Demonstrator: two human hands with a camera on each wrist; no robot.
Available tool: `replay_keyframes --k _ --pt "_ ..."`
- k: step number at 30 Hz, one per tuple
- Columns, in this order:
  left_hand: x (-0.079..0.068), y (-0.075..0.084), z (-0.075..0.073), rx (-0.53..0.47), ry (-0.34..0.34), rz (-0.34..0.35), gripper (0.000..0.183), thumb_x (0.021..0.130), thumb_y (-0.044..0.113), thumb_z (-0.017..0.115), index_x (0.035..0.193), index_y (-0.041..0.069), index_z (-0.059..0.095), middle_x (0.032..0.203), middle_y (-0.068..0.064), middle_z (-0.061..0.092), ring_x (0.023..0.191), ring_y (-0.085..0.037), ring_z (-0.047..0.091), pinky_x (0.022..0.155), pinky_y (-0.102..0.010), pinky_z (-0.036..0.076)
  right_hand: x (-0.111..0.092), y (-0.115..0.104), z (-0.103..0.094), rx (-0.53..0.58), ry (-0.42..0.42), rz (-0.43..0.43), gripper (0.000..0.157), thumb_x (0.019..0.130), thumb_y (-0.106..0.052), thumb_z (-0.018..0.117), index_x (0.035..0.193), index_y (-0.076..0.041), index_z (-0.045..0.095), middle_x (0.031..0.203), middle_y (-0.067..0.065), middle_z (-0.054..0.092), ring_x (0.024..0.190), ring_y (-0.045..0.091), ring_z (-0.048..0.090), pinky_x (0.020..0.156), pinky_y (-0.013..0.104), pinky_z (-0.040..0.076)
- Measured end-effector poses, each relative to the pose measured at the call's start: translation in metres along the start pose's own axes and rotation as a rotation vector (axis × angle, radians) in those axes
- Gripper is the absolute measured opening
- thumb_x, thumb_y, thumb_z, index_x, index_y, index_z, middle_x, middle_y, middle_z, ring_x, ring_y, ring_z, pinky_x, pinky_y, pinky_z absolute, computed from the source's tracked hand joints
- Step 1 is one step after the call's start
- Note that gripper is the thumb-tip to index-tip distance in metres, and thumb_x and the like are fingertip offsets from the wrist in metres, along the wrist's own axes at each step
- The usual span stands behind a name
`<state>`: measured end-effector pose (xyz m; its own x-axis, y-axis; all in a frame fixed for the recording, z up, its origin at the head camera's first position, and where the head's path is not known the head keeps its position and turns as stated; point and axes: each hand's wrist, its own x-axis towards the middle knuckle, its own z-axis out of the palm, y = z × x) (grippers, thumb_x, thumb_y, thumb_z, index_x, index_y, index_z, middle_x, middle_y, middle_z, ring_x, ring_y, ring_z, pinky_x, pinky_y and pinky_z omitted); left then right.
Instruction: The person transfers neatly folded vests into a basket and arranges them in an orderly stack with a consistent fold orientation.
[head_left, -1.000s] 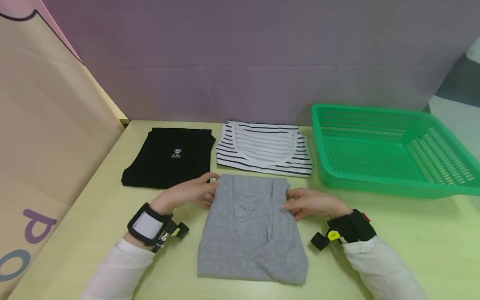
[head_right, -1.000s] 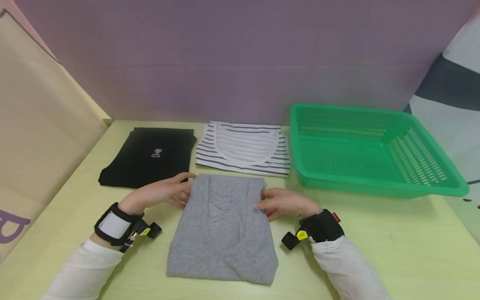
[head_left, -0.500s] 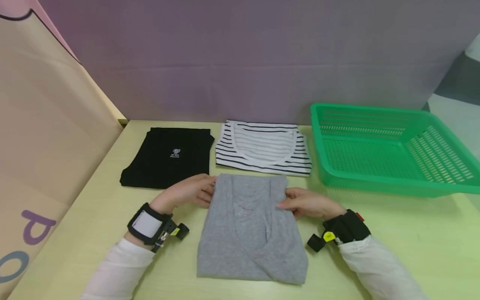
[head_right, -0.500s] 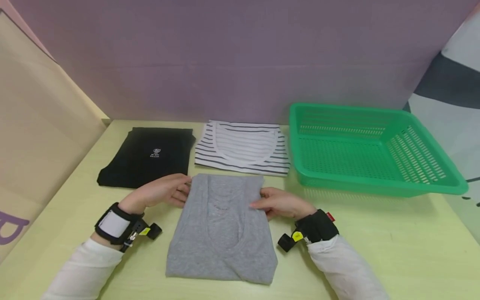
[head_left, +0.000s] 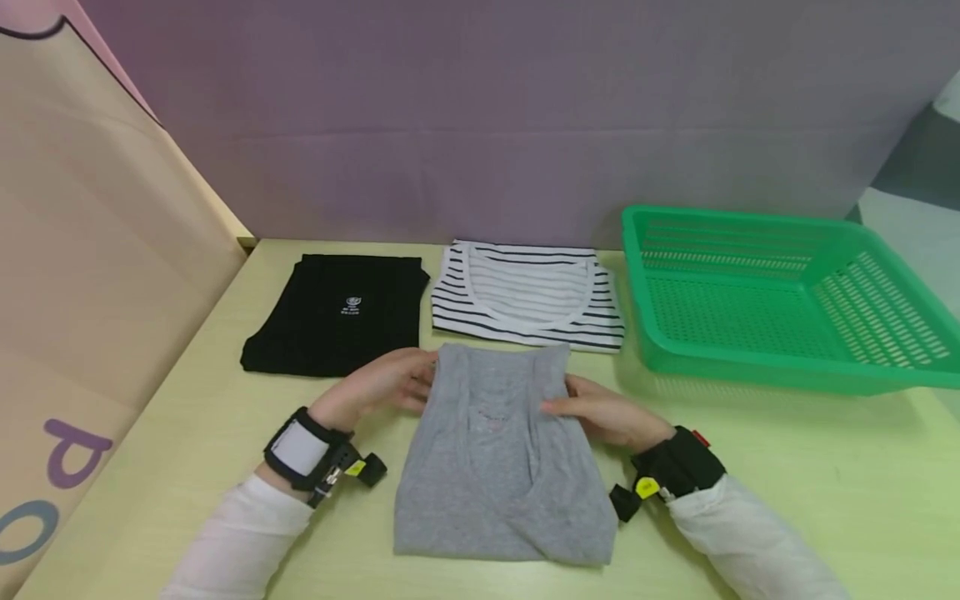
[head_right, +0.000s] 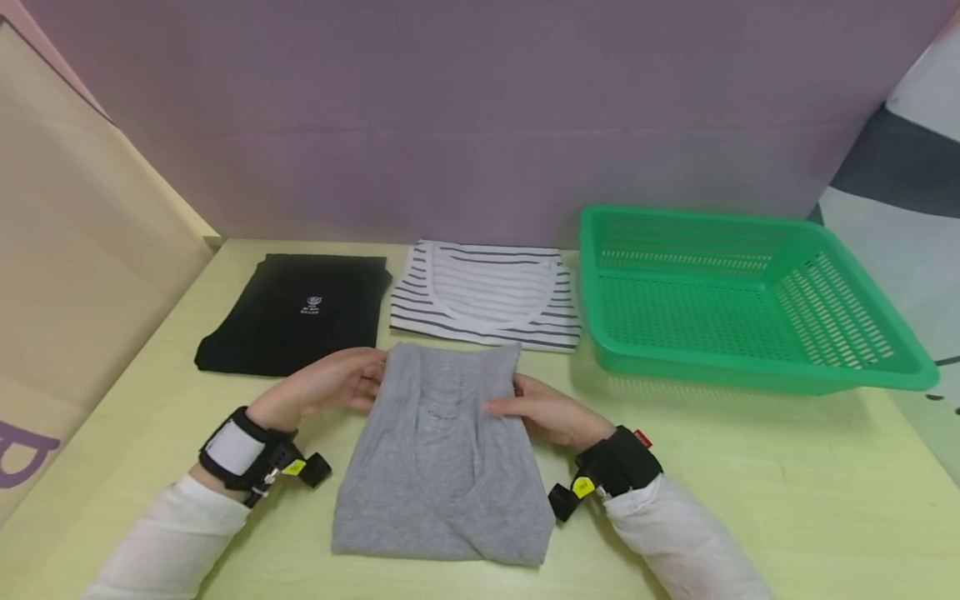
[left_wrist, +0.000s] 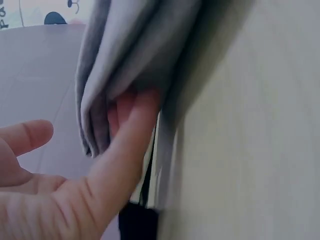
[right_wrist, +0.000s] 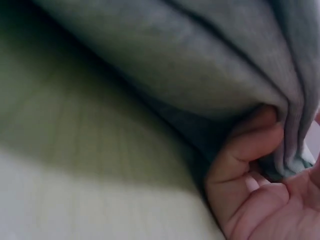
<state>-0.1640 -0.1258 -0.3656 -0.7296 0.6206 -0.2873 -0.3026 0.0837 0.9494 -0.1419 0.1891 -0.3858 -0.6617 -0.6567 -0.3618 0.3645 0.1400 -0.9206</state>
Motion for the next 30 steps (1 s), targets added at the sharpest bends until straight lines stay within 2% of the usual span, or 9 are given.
replay_keyframes --k 4,9,11,17,20,23,27,29,30 --pt "0.002 -0.004 0.003 -0.084 -0.040 -0.014 0.032 0.103 0.020 0.035 0.095 0.006 0.063 0.081 0.002 0.066 0.077 -0.010 0.064 0.071 -0.025 0.055 0.000 -0.001 0.002 -0.041 0.000 -0.008 0.074 0.092 -0.021 0.061 0.144 0.005 0.016 0.133 0.017 0.047 0.111 0.016 0.055 0.092 0.034 0.049" --pt "0.003 -0.006 0.007 -0.057 -0.038 -0.048 0.029 0.102 0.014 0.037 0.117 -0.006 0.050 0.083 0.006 0.065 0.078 -0.006 0.061 0.070 -0.022 0.052 0.000 0.000 0.005 -0.206 0.010 -0.068 0.054 0.089 -0.020 0.065 0.130 0.008 0.044 0.116 0.007 0.061 0.101 0.013 0.060 0.086 0.029 0.051" --pt "0.004 -0.006 0.009 -0.037 -0.045 -0.048 0.029 0.102 0.014 0.037 0.122 -0.007 0.045 0.084 0.007 0.065 0.080 -0.005 0.060 0.071 -0.022 0.050 0.000 0.000 0.006 -0.265 0.029 -0.093 0.049 0.088 -0.020 0.066 0.126 0.006 0.050 0.113 0.005 0.063 0.100 0.011 0.060 0.086 0.027 0.051" --pt "0.003 -0.006 0.010 -0.092 -0.083 -0.051 0.014 0.103 0.021 0.036 0.102 0.013 0.047 0.086 0.006 0.060 0.080 -0.006 0.057 0.070 -0.023 0.048 0.001 0.003 0.006 -0.304 0.059 -0.121 0.042 0.087 -0.018 0.066 0.120 0.005 0.055 0.109 0.004 0.064 0.097 0.010 0.060 0.085 0.026 0.050" --pt "0.002 -0.007 0.009 -0.154 -0.118 -0.057 0.014 0.104 0.023 0.034 0.104 0.014 0.046 0.092 0.004 0.059 0.083 -0.008 0.057 0.069 -0.024 0.049 0.001 0.004 0.006 -0.306 0.057 -0.131 0.042 0.087 -0.018 0.066 0.119 0.006 0.055 0.109 0.005 0.064 0.097 0.010 0.060 0.085 0.026 0.050" --pt "0.001 -0.009 0.009 -0.187 -0.164 -0.057 0.022 0.104 0.023 0.035 0.121 0.010 0.040 0.103 0.003 0.058 0.091 -0.008 0.058 0.074 -0.025 0.051 0.001 0.004 0.006 -0.292 0.058 -0.135 0.043 0.087 -0.018 0.066 0.120 0.008 0.054 0.110 0.006 0.064 0.098 0.011 0.059 0.087 0.025 0.049" --pt "0.001 -0.011 0.009 -0.190 -0.202 -0.056 0.045 0.103 0.019 0.038 0.139 -0.006 0.028 0.112 0.004 0.059 0.102 -0.007 0.058 0.086 -0.023 0.050 0.000 0.003 0.007 -0.270 0.069 -0.139 0.045 0.086 -0.018 0.066 0.121 0.009 0.053 0.110 0.004 0.063 0.098 0.010 0.058 0.087 0.024 0.048" --pt "0.001 -0.012 0.010 -0.178 -0.209 -0.054 0.049 0.102 0.017 0.041 0.139 -0.011 0.027 0.112 0.002 0.061 0.101 -0.007 0.059 0.087 -0.022 0.050 0.000 0.002 0.008 -0.259 0.071 -0.142 0.045 0.086 -0.018 0.066 0.119 0.009 0.053 0.108 0.002 0.062 0.097 0.009 0.058 0.086 0.024 0.048" --pt "0.001 -0.012 0.010 -0.163 -0.209 -0.055 0.049 0.101 0.017 0.043 0.138 -0.012 0.029 0.112 0.001 0.062 0.097 -0.006 0.061 0.079 -0.019 0.052 -0.001 0.002 0.008 -0.252 0.069 -0.146 0.044 0.086 -0.017 0.066 0.118 0.010 0.053 0.107 0.001 0.062 0.096 0.009 0.059 0.085 0.024 0.048"
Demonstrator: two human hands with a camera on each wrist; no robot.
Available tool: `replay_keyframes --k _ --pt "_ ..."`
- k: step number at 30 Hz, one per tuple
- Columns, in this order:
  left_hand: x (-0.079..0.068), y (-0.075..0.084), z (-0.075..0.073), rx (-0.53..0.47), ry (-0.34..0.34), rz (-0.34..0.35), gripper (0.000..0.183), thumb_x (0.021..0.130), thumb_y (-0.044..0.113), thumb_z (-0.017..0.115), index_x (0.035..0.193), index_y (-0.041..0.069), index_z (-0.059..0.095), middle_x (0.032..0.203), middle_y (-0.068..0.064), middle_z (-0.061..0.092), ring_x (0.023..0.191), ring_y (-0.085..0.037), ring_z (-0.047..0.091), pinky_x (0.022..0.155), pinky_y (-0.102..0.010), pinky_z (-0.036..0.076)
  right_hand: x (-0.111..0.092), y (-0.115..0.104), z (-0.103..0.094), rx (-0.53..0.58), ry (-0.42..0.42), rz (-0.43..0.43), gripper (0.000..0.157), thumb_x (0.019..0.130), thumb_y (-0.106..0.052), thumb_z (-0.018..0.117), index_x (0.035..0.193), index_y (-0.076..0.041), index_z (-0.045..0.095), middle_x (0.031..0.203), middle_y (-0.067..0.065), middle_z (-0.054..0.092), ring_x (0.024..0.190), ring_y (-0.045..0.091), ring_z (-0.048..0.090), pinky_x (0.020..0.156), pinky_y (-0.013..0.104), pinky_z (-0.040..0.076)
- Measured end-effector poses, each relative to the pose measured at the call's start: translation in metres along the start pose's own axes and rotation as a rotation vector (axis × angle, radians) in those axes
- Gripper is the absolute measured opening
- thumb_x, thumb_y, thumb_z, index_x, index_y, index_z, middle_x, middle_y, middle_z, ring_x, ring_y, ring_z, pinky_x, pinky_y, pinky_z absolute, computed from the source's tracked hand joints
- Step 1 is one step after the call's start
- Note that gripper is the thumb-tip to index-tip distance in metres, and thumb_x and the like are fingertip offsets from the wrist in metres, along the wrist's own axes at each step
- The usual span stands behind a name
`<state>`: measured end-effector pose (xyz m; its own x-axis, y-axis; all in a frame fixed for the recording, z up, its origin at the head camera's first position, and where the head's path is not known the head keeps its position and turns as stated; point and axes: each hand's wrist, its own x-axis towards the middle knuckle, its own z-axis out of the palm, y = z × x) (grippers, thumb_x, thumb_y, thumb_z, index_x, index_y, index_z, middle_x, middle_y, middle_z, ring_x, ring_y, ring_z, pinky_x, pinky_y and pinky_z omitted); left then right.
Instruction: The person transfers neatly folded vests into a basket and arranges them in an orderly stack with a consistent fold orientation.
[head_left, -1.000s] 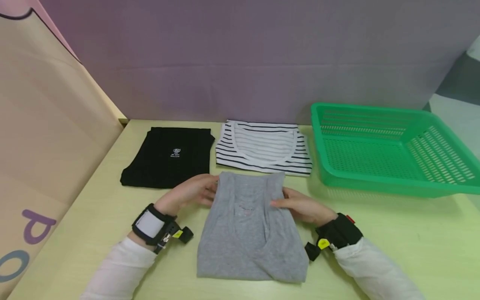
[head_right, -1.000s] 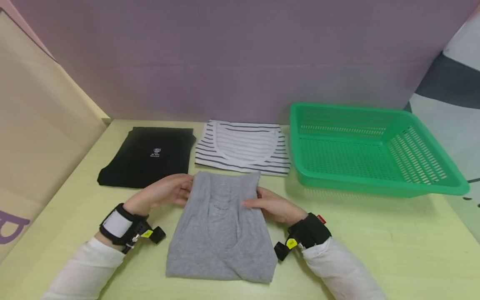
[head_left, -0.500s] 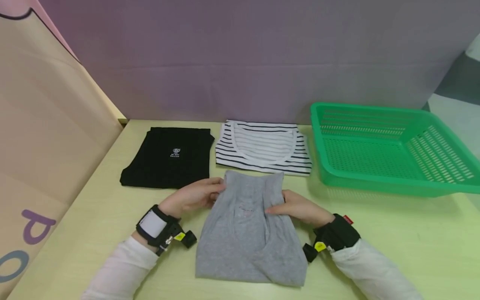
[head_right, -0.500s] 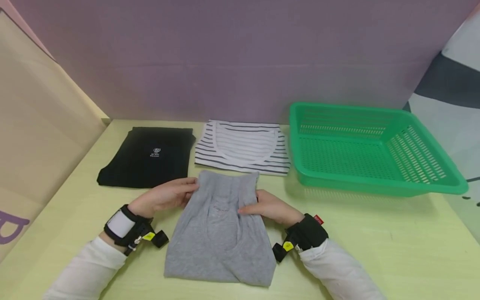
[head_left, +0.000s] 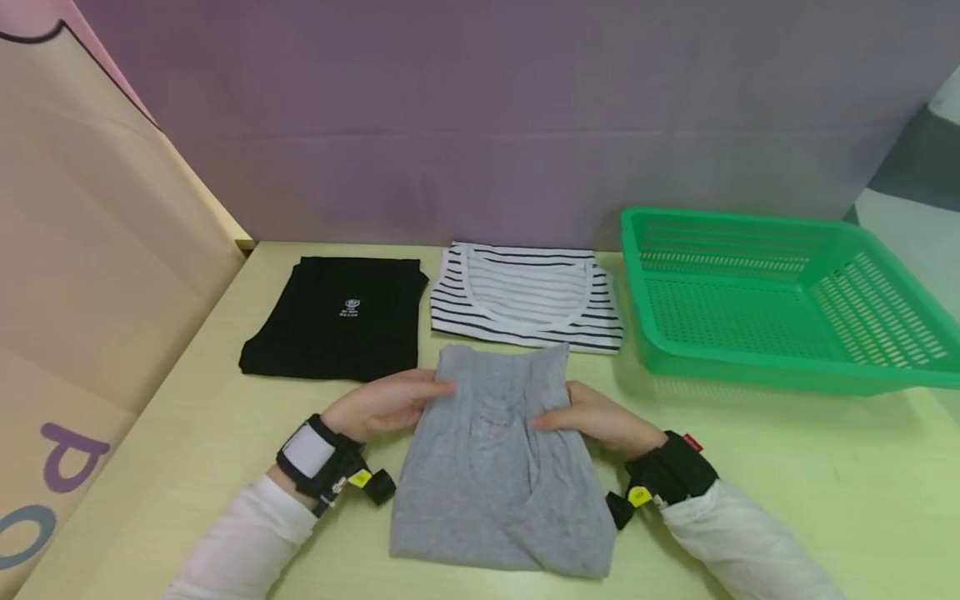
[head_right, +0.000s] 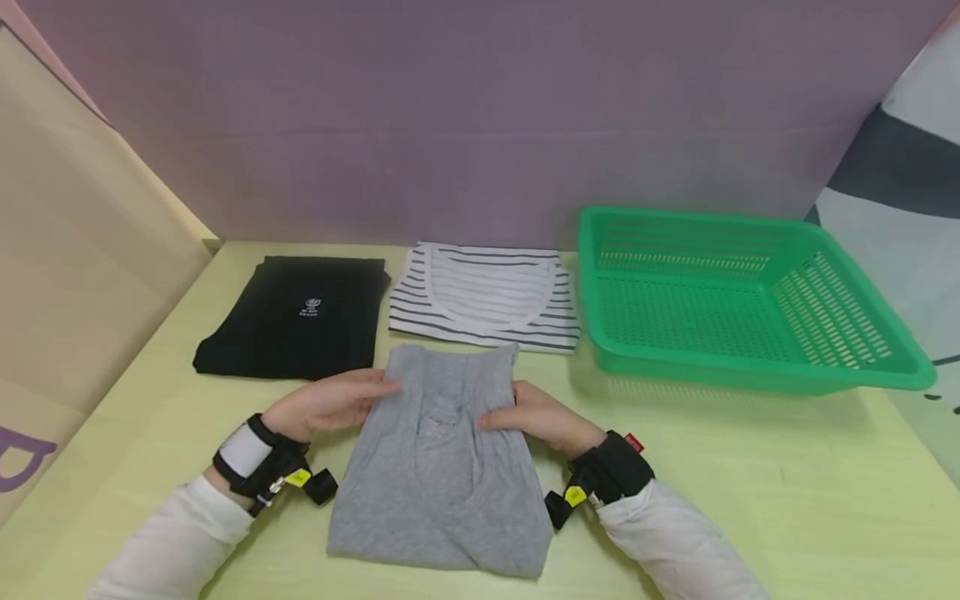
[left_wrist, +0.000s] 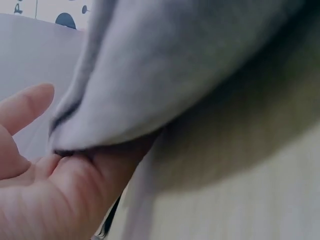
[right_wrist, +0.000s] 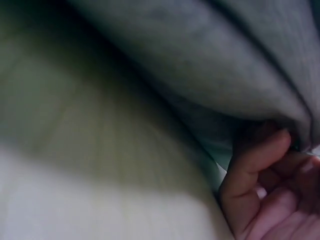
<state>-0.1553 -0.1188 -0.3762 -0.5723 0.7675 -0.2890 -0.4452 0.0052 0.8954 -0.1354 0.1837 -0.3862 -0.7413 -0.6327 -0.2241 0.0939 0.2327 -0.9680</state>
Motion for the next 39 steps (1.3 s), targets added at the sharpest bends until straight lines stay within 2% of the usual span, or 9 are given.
replay_keyframes --k 3,5,10,16,20,23,28,34,39 --pt "0.000 -0.001 -0.001 0.029 -0.003 -0.014 0.051 0.100 0.019 0.047 0.139 -0.011 0.030 0.115 -0.003 0.061 0.086 -0.003 0.062 0.058 -0.012 0.048 0.000 0.000 0.001 0.017 -0.007 -0.012 0.040 0.086 -0.016 0.064 0.116 0.010 0.054 0.103 -0.001 0.063 0.093 0.009 0.059 0.084 0.024 0.049" --pt "0.000 -0.002 0.000 0.038 -0.001 -0.024 0.055 0.100 0.021 0.048 0.142 -0.008 0.028 0.121 -0.005 0.058 0.090 -0.004 0.062 0.060 -0.013 0.049 -0.001 0.000 0.001 0.015 -0.013 -0.014 0.039 0.087 -0.016 0.064 0.114 0.009 0.055 0.102 -0.001 0.064 0.092 0.009 0.060 0.082 0.024 0.050" --pt "0.004 -0.005 0.001 0.031 -0.018 -0.038 0.061 0.099 0.020 0.050 0.147 -0.003 0.021 0.135 -0.009 0.048 0.116 -0.012 0.052 0.097 -0.029 0.046 0.000 -0.001 0.002 -0.085 -0.017 0.017 0.041 0.085 -0.022 0.069 0.115 0.004 0.056 0.101 0.003 0.064 0.092 0.012 0.060 0.083 0.027 0.051" --pt "0.005 -0.007 0.000 0.144 -0.058 -0.059 0.077 0.092 0.020 0.062 0.151 0.005 0.015 0.149 -0.014 0.034 0.126 -0.018 0.044 0.106 -0.036 0.039 -0.002 -0.004 0.003 -0.281 -0.019 0.000 0.051 0.079 -0.022 0.075 0.118 0.002 0.053 0.106 0.008 0.064 0.096 0.015 0.058 0.084 0.027 0.050" --pt "0.005 -0.008 0.003 0.206 -0.067 -0.059 0.080 0.089 0.011 0.065 0.151 0.010 0.015 0.151 -0.010 0.032 0.133 -0.021 0.035 0.113 -0.042 0.028 -0.002 -0.003 0.003 -0.308 -0.037 -0.042 0.054 0.079 -0.018 0.074 0.122 0.005 0.049 0.111 0.011 0.062 0.099 0.015 0.056 0.086 0.024 0.048" --pt "0.006 -0.009 0.005 0.244 -0.057 -0.050 0.073 0.089 0.006 0.062 0.149 0.007 0.021 0.149 -0.011 0.036 0.129 -0.016 0.040 0.111 -0.037 0.031 -0.003 -0.003 0.003 -0.286 -0.041 -0.044 0.058 0.080 -0.017 0.072 0.127 0.004 0.045 0.117 0.012 0.059 0.103 0.016 0.054 0.089 0.023 0.046" --pt "0.005 -0.010 0.006 0.295 0.020 -0.079 0.055 0.094 0.012 0.057 0.143 0.001 0.034 0.138 -0.013 0.048 0.096 -0.007 0.056 0.090 -0.023 0.046 -0.003 -0.003 0.003 -0.224 -0.043 -0.008 0.064 0.082 -0.018 0.070 0.134 0.003 0.040 0.124 0.015 0.055 0.110 0.019 0.052 0.094 0.028 0.043" --pt "0.006 -0.010 0.007 0.188 0.035 -0.087 0.053 0.097 0.012 0.050 0.144 -0.003 0.030 0.139 -0.016 0.045 0.113 -0.016 0.053 0.098 -0.031 0.044 -0.006 -0.005 0.002 -0.175 -0.073 0.048 0.076 0.085 -0.025 0.069 0.143 0.002 0.028 0.136 0.017 0.047 0.121 0.024 0.046 0.102 0.036 0.038" --pt "0.007 -0.011 0.007 0.150 0.052 -0.092 0.054 0.097 0.012 0.049 0.144 -0.004 0.027 0.136 -0.015 0.046 0.107 -0.014 0.054 0.092 -0.028 0.048 -0.009 -0.013 -0.001 -0.218 -0.201 0.046 0.075 0.080 -0.028 0.076 0.139 -0.005 0.036 0.133 0.009 0.051 0.123 0.022 0.047 0.103 0.030 0.038"
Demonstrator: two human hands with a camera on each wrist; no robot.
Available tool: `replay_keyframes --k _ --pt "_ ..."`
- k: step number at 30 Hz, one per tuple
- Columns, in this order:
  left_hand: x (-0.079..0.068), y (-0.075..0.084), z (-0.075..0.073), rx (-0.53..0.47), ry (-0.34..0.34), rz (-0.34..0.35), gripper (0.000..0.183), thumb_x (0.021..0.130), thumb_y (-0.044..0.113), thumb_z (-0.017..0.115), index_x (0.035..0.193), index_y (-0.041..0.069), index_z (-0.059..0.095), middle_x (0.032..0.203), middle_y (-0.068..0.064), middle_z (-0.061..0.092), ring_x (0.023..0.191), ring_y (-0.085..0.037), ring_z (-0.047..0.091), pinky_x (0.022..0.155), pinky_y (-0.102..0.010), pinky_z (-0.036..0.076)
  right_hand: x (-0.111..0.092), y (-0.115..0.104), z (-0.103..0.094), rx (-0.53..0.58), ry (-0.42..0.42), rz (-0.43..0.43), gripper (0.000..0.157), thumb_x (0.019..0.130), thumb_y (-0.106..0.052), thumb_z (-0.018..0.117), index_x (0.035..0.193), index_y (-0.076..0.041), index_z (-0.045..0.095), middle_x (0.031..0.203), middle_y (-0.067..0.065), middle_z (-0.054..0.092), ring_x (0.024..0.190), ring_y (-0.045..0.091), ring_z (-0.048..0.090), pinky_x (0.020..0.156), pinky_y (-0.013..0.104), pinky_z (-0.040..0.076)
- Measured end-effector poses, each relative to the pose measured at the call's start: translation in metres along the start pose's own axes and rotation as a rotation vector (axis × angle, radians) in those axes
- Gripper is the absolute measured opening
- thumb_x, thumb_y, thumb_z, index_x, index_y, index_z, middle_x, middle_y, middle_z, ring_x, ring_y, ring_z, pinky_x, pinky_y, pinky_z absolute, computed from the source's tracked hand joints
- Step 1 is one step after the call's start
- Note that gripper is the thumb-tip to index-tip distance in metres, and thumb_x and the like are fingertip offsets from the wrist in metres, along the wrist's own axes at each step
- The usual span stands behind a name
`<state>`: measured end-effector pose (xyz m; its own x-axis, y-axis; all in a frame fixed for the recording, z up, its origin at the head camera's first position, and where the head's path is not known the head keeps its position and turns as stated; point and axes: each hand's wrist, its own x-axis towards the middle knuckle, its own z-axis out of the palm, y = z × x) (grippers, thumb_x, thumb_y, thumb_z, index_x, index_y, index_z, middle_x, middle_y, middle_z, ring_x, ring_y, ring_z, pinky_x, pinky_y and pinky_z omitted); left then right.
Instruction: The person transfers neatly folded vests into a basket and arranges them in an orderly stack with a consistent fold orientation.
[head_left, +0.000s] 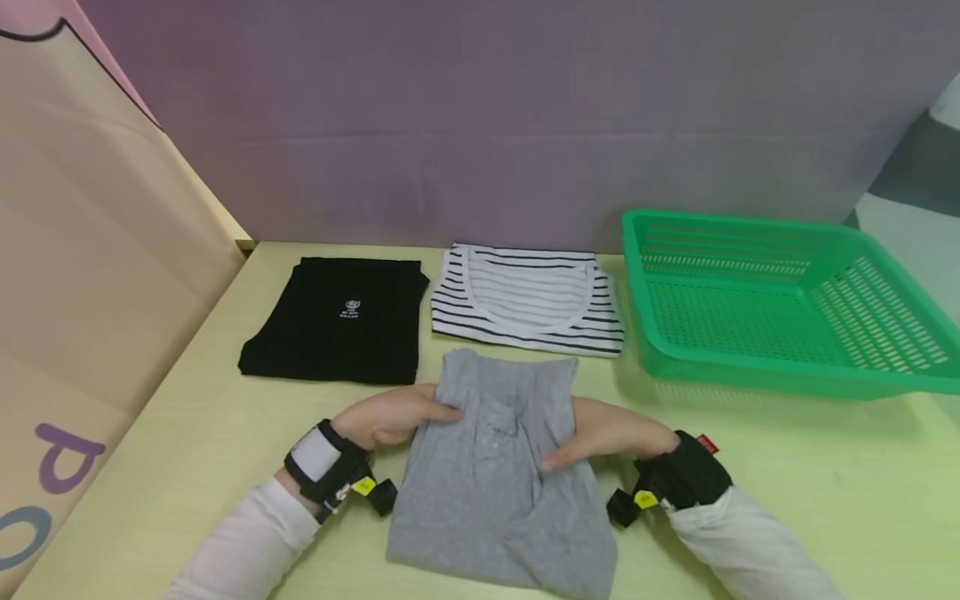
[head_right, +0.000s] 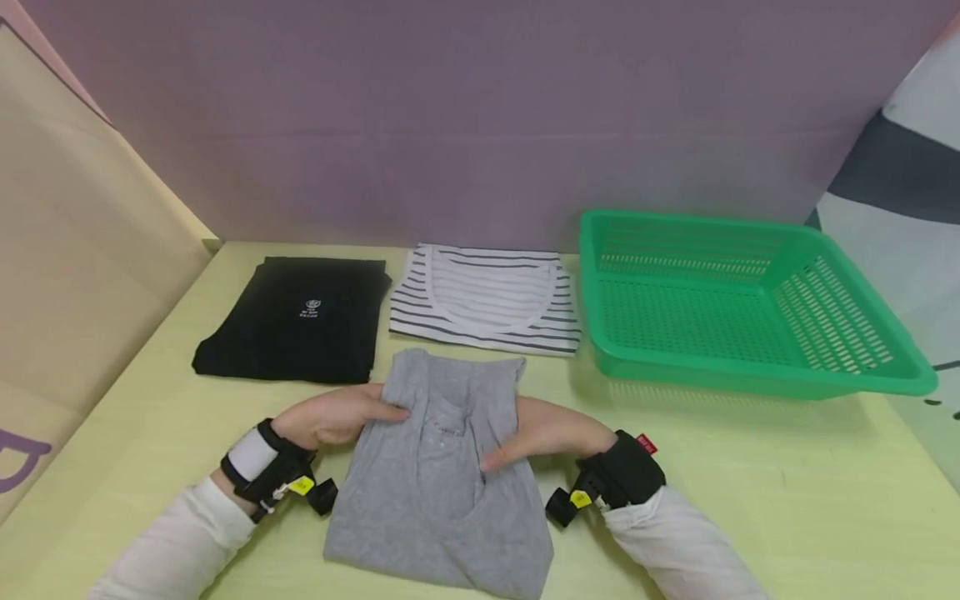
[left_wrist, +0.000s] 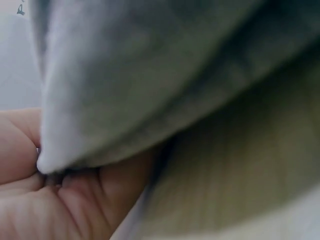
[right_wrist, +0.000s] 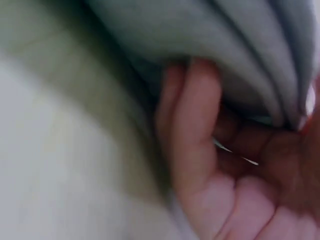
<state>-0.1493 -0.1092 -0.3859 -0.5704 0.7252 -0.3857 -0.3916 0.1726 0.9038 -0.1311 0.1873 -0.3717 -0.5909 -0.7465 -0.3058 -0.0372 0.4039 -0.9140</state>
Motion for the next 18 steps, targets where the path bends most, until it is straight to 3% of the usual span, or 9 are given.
replay_keyframes --k 4,8,11,14,15,17,18 --pt "-0.0005 0.0000 -0.0002 -0.008 -0.003 -0.015 0.055 0.098 0.014 0.049 0.145 -0.003 0.026 0.136 -0.015 0.045 0.105 -0.013 0.055 0.089 -0.027 0.049 -0.0009 -0.0037 -0.0014 -0.048 -0.087 -0.035 0.069 0.078 -0.023 0.078 0.133 -0.006 0.042 0.130 0.006 0.053 0.120 0.019 0.048 0.100 0.022 0.039" --pt "-0.0013 -0.0005 -0.0011 0.037 -0.001 -0.019 0.058 0.096 0.018 0.054 0.144 -0.002 0.028 0.133 -0.014 0.049 0.092 -0.007 0.059 0.078 -0.020 0.052 0.0001 -0.0043 0.0010 -0.113 -0.058 -0.037 0.062 0.078 -0.022 0.077 0.129 -0.004 0.047 0.125 0.007 0.056 0.116 0.019 0.051 0.098 0.021 0.040" --pt "0.0000 -0.0017 -0.0012 0.060 -0.062 0.009 0.061 0.092 0.013 0.061 0.142 -0.002 0.031 0.134 -0.014 0.050 0.099 -0.008 0.059 0.086 -0.022 0.050 0.0000 -0.0030 0.0024 -0.139 -0.021 -0.016 0.064 0.078 -0.024 0.076 0.130 -0.004 0.046 0.126 0.007 0.056 0.116 0.020 0.050 0.099 0.022 0.039" --pt "0.0014 -0.0028 -0.0007 0.043 -0.133 0.033 0.061 0.088 0.005 0.064 0.139 -0.004 0.033 0.136 -0.015 0.049 0.119 -0.016 0.051 0.103 -0.032 0.042 -0.0006 -0.0015 0.0032 -0.110 -0.011 -0.005 0.067 0.078 -0.022 0.075 0.133 -0.002 0.043 0.128 0.009 0.054 0.118 0.020 0.049 0.100 0.024 0.039" --pt "0.0014 -0.0029 -0.0007 0.046 -0.132 0.032 0.060 0.087 0.004 0.064 0.138 -0.004 0.034 0.136 -0.014 0.050 0.119 -0.017 0.051 0.103 -0.033 0.042 -0.0007 -0.0013 0.0036 -0.090 -0.009 -0.004 0.066 0.078 -0.021 0.074 0.133 -0.002 0.043 0.128 0.010 0.054 0.117 0.020 0.049 0.100 0.025 0.039" --pt "0.0005 -0.0025 -0.0007 0.063 -0.099 0.017 0.057 0.088 0.005 0.063 0.137 -0.005 0.037 0.132 -0.014 0.054 0.110 -0.015 0.057 0.096 -0.030 0.047 -0.0012 -0.0011 0.0044 -0.044 -0.006 -0.007 0.065 0.079 -0.019 0.072 0.132 0.001 0.043 0.128 0.012 0.054 0.116 0.020 0.050 0.100 0.027 0.039" --pt "-0.0002 -0.0024 -0.0010 0.083 -0.074 0.009 0.056 0.088 0.006 0.062 0.137 -0.005 0.037 0.129 -0.013 0.056 0.097 -0.010 0.061 0.084 -0.024 0.052 -0.0014 -0.0011 0.0048 -0.022 -0.001 -0.005 0.064 0.079 -0.019 0.071 0.132 0.002 0.043 0.127 0.013 0.054 0.114 0.019 0.050 0.100 0.027 0.040"
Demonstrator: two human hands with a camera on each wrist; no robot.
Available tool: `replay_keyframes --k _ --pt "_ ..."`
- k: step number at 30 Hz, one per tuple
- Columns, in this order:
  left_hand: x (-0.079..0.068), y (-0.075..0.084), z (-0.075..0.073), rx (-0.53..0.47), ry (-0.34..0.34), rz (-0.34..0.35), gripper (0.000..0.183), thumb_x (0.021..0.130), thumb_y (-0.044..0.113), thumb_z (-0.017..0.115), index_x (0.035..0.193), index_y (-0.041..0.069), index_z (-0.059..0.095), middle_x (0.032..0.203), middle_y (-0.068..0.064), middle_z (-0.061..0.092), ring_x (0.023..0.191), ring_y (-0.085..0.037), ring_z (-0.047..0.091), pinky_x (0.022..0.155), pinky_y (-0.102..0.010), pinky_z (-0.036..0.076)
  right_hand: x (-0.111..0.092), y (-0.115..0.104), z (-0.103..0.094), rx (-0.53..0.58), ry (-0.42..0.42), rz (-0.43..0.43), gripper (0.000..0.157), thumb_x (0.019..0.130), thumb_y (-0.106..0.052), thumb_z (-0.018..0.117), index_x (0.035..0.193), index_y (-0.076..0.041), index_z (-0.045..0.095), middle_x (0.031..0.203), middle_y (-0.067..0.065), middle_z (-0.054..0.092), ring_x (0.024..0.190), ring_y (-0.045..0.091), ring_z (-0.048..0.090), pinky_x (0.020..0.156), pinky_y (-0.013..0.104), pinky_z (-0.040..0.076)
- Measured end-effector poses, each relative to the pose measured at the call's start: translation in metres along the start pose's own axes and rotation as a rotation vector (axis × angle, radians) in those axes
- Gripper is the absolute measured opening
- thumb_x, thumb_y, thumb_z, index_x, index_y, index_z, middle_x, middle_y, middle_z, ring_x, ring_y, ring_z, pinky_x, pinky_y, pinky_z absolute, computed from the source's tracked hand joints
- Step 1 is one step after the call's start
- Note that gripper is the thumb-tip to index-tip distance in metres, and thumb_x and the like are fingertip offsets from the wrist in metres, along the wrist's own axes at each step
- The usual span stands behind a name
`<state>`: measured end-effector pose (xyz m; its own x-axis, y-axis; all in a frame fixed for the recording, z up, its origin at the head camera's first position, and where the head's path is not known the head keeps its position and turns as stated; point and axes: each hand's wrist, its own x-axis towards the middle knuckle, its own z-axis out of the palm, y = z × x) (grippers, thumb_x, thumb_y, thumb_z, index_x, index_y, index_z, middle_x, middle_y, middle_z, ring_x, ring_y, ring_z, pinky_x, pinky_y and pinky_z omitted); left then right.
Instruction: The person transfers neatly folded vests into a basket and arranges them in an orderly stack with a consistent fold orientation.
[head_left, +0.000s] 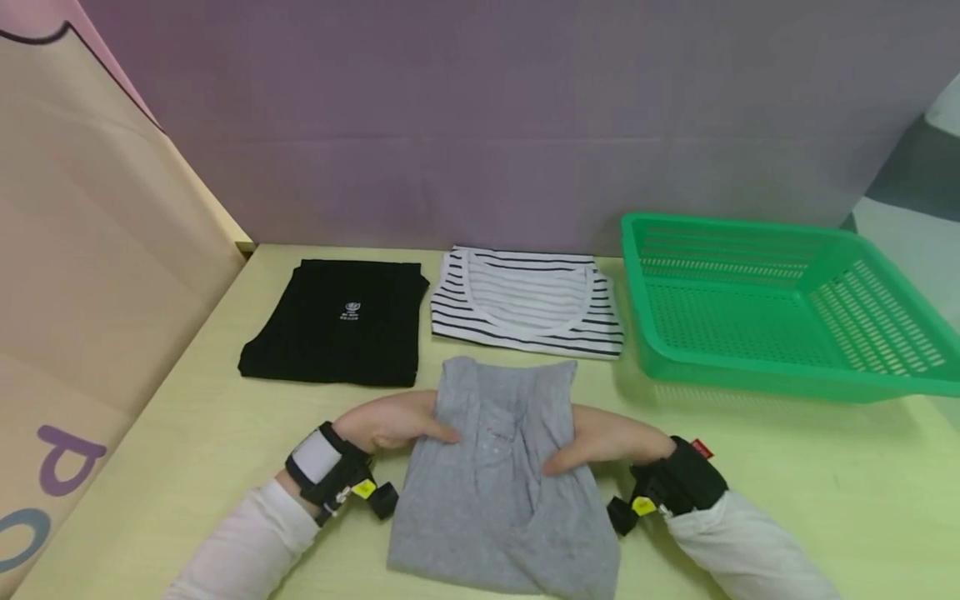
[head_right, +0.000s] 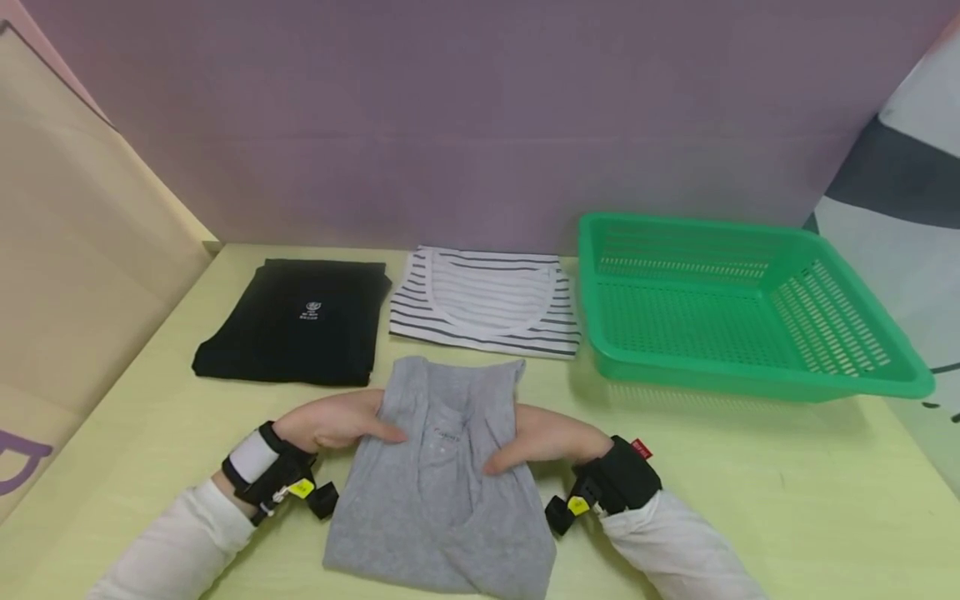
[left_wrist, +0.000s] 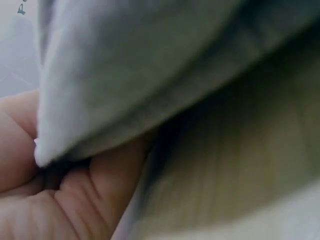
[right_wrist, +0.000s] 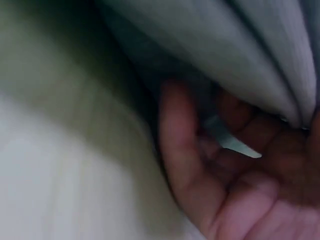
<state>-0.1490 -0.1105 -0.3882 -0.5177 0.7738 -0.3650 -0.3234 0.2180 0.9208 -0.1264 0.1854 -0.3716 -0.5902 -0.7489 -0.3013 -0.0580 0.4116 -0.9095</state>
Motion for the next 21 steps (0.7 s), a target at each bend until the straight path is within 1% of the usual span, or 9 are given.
replay_keyframes --k 1,3,4,6,7,10,15,18,21 --pt "-0.0004 0.0003 -0.0001 0.006 0.016 -0.011 0.055 0.089 0.008 0.061 0.137 -0.005 0.037 0.127 -0.012 0.057 0.090 -0.007 0.062 0.077 -0.020 0.053 -0.0002 0.0000 0.0005 0.032 0.004 0.003 0.064 0.079 -0.019 0.070 0.132 0.003 0.041 0.127 0.014 0.054 0.114 0.018 0.050 0.100 0.028 0.040" --pt "-0.0013 0.0006 -0.0009 0.025 0.061 -0.038 0.054 0.090 0.011 0.059 0.137 -0.004 0.038 0.120 -0.011 0.061 0.062 -0.001 0.057 0.052 -0.013 0.047 -0.0007 0.0007 0.0014 0.098 0.014 0.020 0.067 0.081 -0.019 0.068 0.135 0.005 0.037 0.130 0.015 0.052 0.115 0.017 0.050 0.100 0.029 0.039" --pt "-0.0016 0.0007 -0.0010 0.012 0.066 -0.044 0.054 0.091 0.013 0.057 0.138 -0.004 0.037 0.118 -0.011 0.061 0.060 -0.001 0.057 0.050 -0.013 0.046 -0.0011 0.0010 0.0018 0.145 0.011 0.026 0.069 0.081 -0.019 0.066 0.137 0.006 0.033 0.131 0.017 0.050 0.115 0.018 0.050 0.100 0.031 0.040" --pt "-0.0017 0.0009 -0.0011 -0.045 0.052 -0.040 0.053 0.094 0.013 0.053 0.140 -0.005 0.033 0.118 -0.009 0.060 0.064 -0.002 0.058 0.054 -0.014 0.048 -0.0012 0.0022 0.0024 0.246 0.013 0.049 0.073 0.083 -0.017 0.064 0.141 0.006 0.026 0.133 0.018 0.047 0.115 0.018 0.051 0.100 0.033 0.042" --pt "-0.0011 0.0010 -0.0009 -0.091 0.039 -0.039 0.052 0.095 0.012 0.051 0.140 -0.005 0.031 0.118 -0.009 0.059 0.075 -0.005 0.061 0.063 -0.017 0.052 -0.0013 0.0024 0.0025 0.301 0.012 0.057 0.075 0.083 -0.016 0.062 0.143 0.006 0.022 0.134 0.018 0.046 0.115 0.019 0.051 0.100 0.035 0.042" --pt "0.0001 0.0012 -0.0002 -0.221 -0.010 -0.017 0.050 0.098 0.012 0.046 0.141 -0.003 0.026 0.118 -0.007 0.056 0.100 -0.013 0.061 0.085 -0.029 0.053 -0.0012 0.0036 0.0022 0.444 0.005 0.081 0.076 0.084 -0.013 0.059 0.143 0.006 0.015 0.130 0.017 0.047 0.111 0.021 0.054 0.097 0.038 0.046" --pt "0.0011 0.0005 -0.0013 -0.312 -0.049 0.018 0.043 0.098 0.011 0.048 0.136 0.003 0.029 0.115 -0.006 0.059 0.101 -0.017 0.062 0.084 -0.032 0.054 0.0016 0.0068 -0.0001 0.550 -0.001 0.112 0.071 0.085 -0.012 0.056 0.140 0.003 0.014 0.124 0.011 0.049 0.107 0.020 0.055 0.094 0.037 0.048" --pt "0.0010 0.0003 -0.0026 -0.305 -0.056 0.035 0.045 0.094 0.007 0.055 0.133 0.003 0.031 0.115 -0.007 0.058 0.100 -0.018 0.062 0.083 -0.032 0.055 0.0028 0.0077 -0.0008 0.587 0.023 0.129 0.066 0.085 -0.012 0.055 0.138 0.001 0.017 0.121 0.009 0.049 0.105 0.019 0.055 0.092 0.036 0.049" --pt "0.0008 0.0003 -0.0034 -0.263 -0.028 0.043 0.053 0.090 0.004 0.060 0.134 0.002 0.031 0.115 -0.007 0.058 0.098 -0.017 0.063 0.080 -0.029 0.055 0.0024 0.0070 -0.0012 0.620 0.071 0.154 0.060 0.085 -0.012 0.055 0.132 0.000 0.020 0.115 0.007 0.050 0.101 0.017 0.056 0.090 0.034 0.050"
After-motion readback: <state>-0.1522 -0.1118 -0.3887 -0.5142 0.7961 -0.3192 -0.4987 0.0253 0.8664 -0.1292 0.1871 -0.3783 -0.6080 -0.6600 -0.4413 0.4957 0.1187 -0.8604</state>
